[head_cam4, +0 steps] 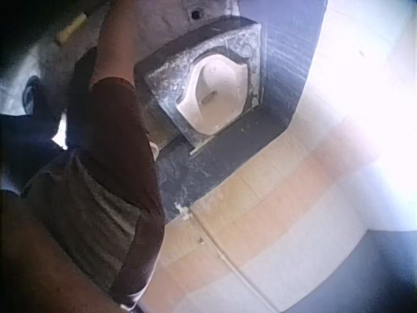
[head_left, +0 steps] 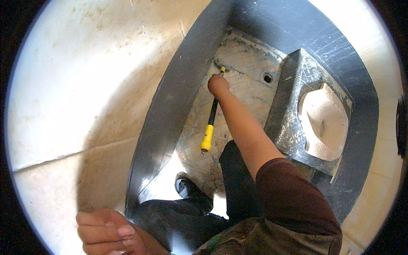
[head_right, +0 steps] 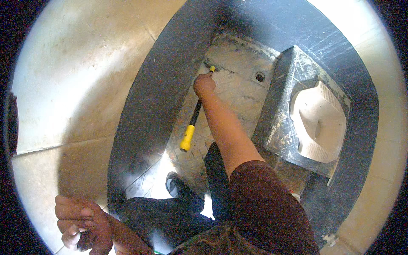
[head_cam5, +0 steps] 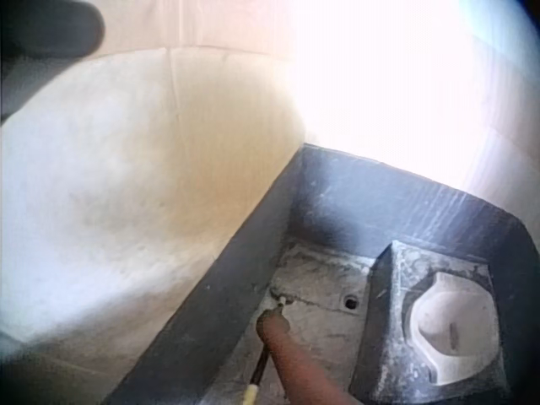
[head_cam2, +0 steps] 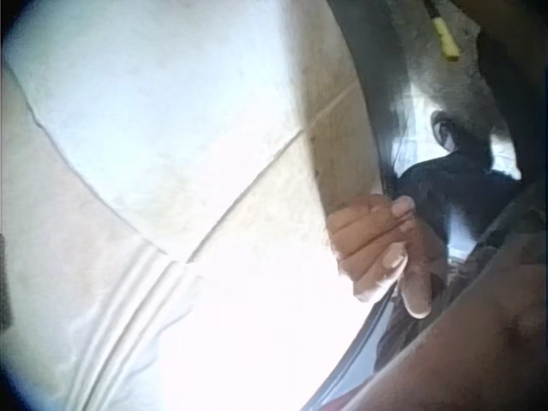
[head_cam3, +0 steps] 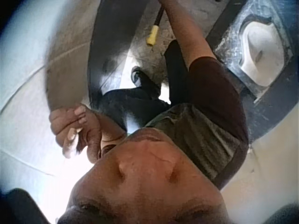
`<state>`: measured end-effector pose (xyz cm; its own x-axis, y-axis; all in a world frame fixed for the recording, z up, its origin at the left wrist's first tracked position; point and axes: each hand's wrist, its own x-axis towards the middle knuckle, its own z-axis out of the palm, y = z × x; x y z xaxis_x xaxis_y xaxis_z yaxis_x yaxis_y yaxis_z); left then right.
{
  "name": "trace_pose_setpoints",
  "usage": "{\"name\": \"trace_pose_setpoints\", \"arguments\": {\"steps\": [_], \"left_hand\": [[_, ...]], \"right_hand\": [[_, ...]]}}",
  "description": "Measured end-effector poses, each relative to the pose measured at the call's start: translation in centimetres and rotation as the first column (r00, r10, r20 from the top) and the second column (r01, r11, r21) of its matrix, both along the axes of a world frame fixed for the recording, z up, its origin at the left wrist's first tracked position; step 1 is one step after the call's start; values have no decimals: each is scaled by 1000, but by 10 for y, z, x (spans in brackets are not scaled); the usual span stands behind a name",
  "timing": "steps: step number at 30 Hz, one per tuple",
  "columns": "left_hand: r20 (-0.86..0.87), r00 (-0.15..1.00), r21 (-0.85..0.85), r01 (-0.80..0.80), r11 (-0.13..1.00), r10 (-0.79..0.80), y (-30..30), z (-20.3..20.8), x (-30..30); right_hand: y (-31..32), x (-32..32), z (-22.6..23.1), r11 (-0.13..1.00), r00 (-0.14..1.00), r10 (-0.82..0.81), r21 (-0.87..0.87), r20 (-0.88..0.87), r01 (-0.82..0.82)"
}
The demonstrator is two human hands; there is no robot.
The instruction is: The person applies a coating to the bathroom floor by hand and then smooths it using a roller and a long-handled tool.
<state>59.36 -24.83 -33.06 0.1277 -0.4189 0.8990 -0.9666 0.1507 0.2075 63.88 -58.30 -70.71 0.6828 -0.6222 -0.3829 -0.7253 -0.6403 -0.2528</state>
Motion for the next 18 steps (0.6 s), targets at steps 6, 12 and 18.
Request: {"name": "trace_pose_setpoints", "arguments": {"steps": [6, 12, 18], "left_hand": [[-32, 999, -23, 4, 1000, -4, 3, 2, -3], [4, 1000, 8, -5, 1000, 5, -4, -2, 0], [-314, 947, -100, -96, 990, 61, 21, -8, -20]], "right_hand": [[54, 4, 8, 998, 982, -34, 51, -184, 44], [59, -18, 20, 975, 980, -182, 117, -79, 190], [161, -82, 41, 954, 973, -115, 250, -199, 164]]}}
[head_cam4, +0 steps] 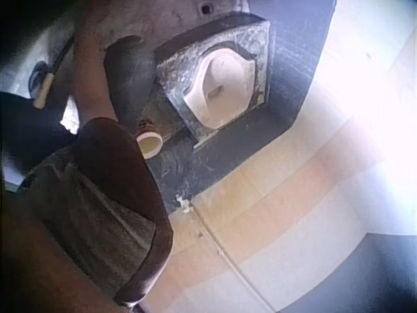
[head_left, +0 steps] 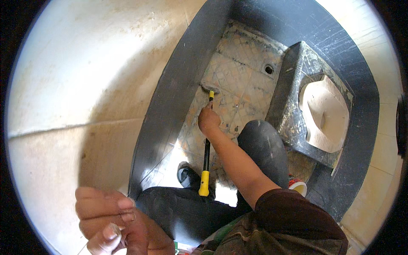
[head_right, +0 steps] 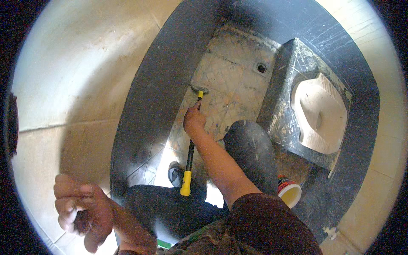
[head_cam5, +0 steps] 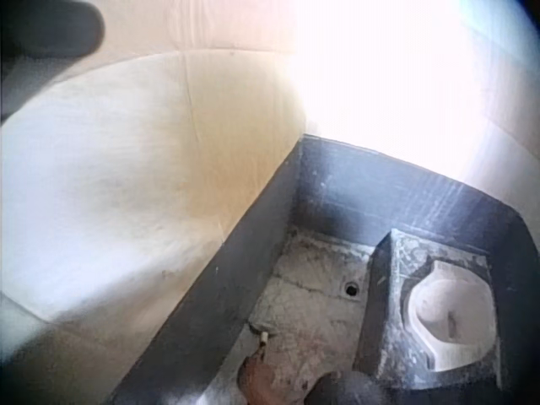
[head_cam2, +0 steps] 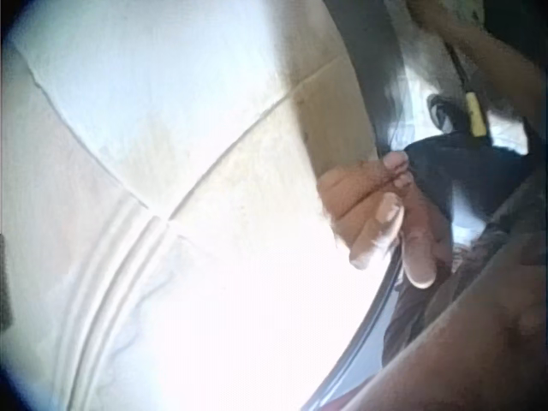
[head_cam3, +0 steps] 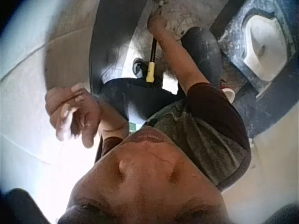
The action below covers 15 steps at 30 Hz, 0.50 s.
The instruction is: The person applies a coating to the bathroom floor by hand and then smooths it using a roller and a long-handled tool.
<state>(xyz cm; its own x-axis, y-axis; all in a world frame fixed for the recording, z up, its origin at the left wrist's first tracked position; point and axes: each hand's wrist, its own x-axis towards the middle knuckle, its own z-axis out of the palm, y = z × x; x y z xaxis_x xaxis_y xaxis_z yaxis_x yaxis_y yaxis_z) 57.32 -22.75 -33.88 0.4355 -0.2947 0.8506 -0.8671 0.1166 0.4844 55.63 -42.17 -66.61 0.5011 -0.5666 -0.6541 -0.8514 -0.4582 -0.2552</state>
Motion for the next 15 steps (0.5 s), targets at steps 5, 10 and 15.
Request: {"name": "trace_pose_setpoints", "arguments": {"steps": [5, 10, 15], "left_hand": [[59, 990, 63, 123, 990, -127, -13, 5, 11], [57, 984, 50, 164, 985, -167, -16, 5, 12], [17, 990, 59, 138, 989, -139, -3, 4, 6]], "right_hand": [[-17, 16, -3, 999, 995, 44, 20, 90, -46], [-3, -6, -69, 939, 975, 223, -271, 4, -213], [14, -1, -17, 994, 990, 19, -113, 142, -3]]}}
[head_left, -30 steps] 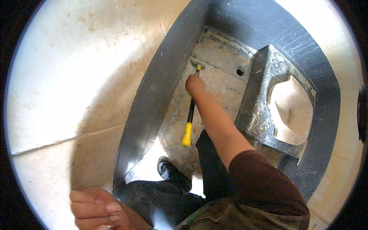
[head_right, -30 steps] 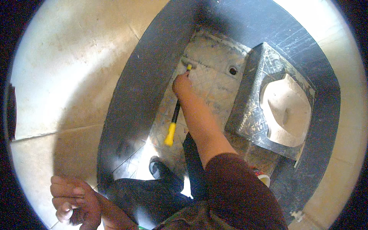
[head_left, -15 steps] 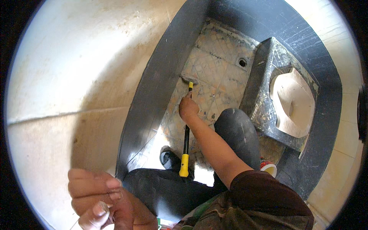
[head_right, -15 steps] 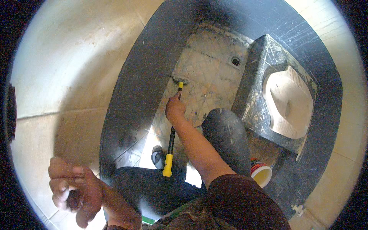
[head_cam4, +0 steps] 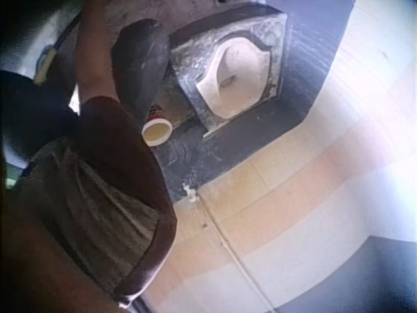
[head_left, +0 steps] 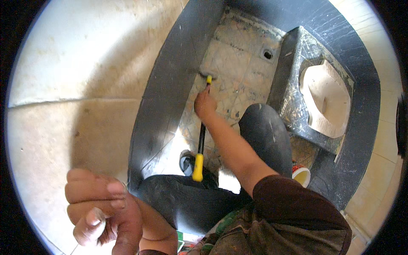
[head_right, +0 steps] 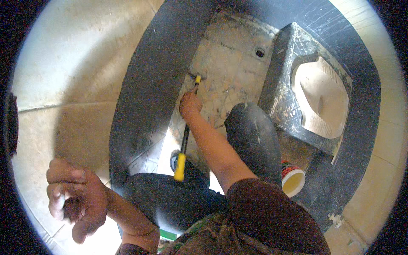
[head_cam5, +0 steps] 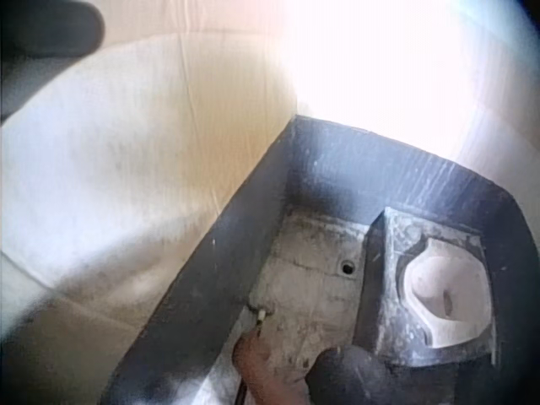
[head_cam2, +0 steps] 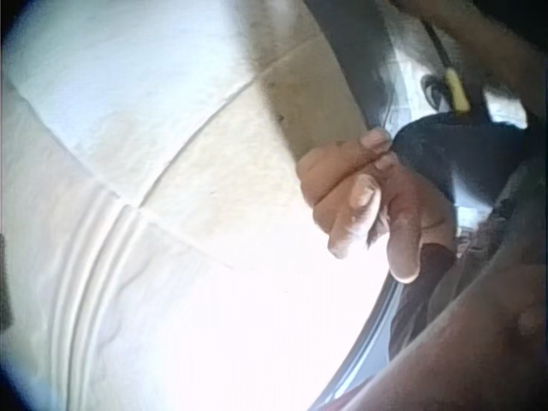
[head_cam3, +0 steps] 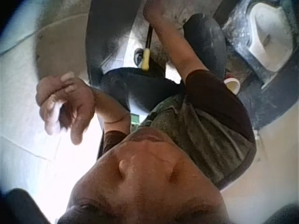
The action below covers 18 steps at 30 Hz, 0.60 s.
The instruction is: The person applies a coating to the bathroom floor by hand and then smooths it using a roller and a long-handled tool.
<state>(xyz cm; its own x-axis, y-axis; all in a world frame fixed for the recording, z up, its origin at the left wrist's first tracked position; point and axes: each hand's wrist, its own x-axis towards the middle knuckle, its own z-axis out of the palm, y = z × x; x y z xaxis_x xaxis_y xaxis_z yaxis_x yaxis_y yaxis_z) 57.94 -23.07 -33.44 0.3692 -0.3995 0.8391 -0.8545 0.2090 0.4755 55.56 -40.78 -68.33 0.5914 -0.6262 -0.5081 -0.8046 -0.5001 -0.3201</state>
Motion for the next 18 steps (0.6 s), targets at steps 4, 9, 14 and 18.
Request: {"name": "trace_pose_setpoints", "arguments": {"steps": [4, 9, 14, 18], "left_hand": [[22, 1000, 17, 6, 1000, -7, 10, 0, 6], [25, 1000, 40, -8, 999, 7, -17, 0, -5], [30, 994, 80, -107, 991, 105, -4, 1, -3], [-21, 999, 30, -45, 999, 46, -3, -5, 3]], "right_hand": [[17, -12, 2, 992, 992, -102, 67, -75, 107], [-52, -7, -19, 1000, 1000, -9, -7, -2, 9], [-42, -43, 66, 891, 917, -329, 396, 225, 223], [-21, -118, 61, 287, 774, -624, 891, -105, 352]]}}
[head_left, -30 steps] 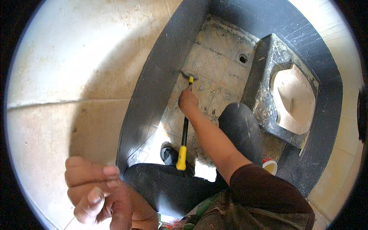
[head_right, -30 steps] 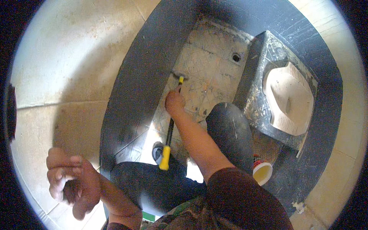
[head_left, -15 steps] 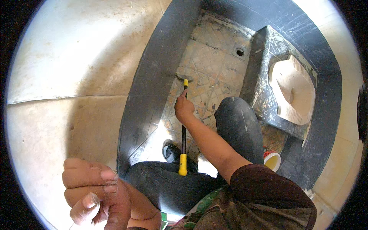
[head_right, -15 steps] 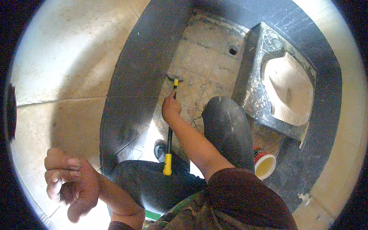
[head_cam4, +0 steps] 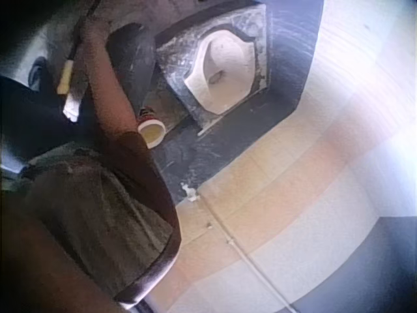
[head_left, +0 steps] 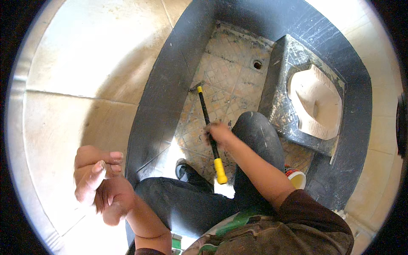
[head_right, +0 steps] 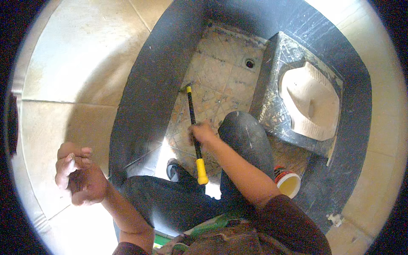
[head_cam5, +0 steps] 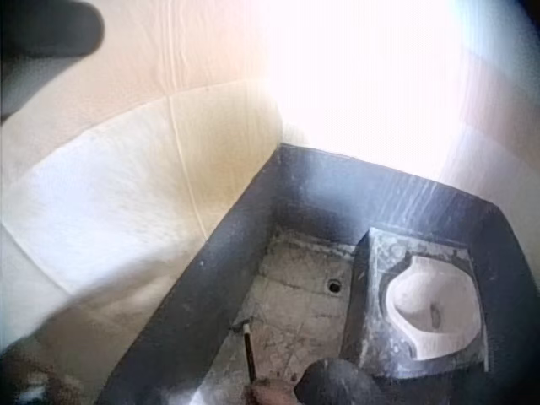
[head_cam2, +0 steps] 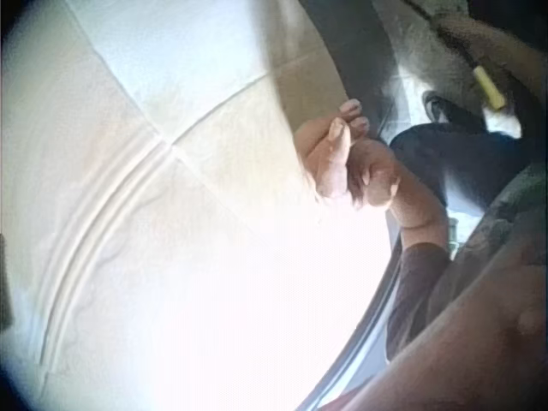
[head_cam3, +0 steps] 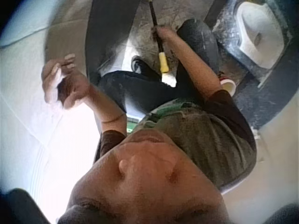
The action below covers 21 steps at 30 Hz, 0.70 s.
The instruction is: The person applies a coating to the bathroom floor by hand and then smooths it using a roller and a long-handled tool.
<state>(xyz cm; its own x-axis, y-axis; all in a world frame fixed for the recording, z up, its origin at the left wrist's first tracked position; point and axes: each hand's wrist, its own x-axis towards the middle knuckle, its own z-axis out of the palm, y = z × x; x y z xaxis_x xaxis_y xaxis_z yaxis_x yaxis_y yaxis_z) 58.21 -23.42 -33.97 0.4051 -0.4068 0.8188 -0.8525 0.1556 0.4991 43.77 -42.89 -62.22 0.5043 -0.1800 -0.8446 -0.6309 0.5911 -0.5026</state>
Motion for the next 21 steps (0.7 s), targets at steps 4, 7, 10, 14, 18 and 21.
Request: {"name": "trace_pose_setpoints", "arguments": {"steps": [4, 7, 10, 14, 18, 21], "left_hand": [[13, 1000, -47, 16, 999, -15, 0, 3, 2], [-144, 978, -166, -173, 971, 150, -4, 7, -10], [-63, 998, -115, 24, 993, -31, -15, 4, 1], [-81, 988, -172, 115, 978, -131, -50, 9, -1], [-322, 945, -92, 28, 995, -56, -87, -22, -1], [-433, 901, 231, 102, 968, 9, -124, -57, 6]], "right_hand": [[43, -62, 47, 955, 979, -196, 219, -49, 202], [12, -81, 107, 964, 985, -171, 199, -36, 175], [-55, -100, 119, 941, 958, -256, 262, 127, 216], [-111, -75, 208, 972, 964, -227, -24, 140, 232], [-155, -63, 226, 971, 971, -211, -85, 114, 221], [-194, -72, 155, 652, 994, 80, -758, 80, 8]]}}
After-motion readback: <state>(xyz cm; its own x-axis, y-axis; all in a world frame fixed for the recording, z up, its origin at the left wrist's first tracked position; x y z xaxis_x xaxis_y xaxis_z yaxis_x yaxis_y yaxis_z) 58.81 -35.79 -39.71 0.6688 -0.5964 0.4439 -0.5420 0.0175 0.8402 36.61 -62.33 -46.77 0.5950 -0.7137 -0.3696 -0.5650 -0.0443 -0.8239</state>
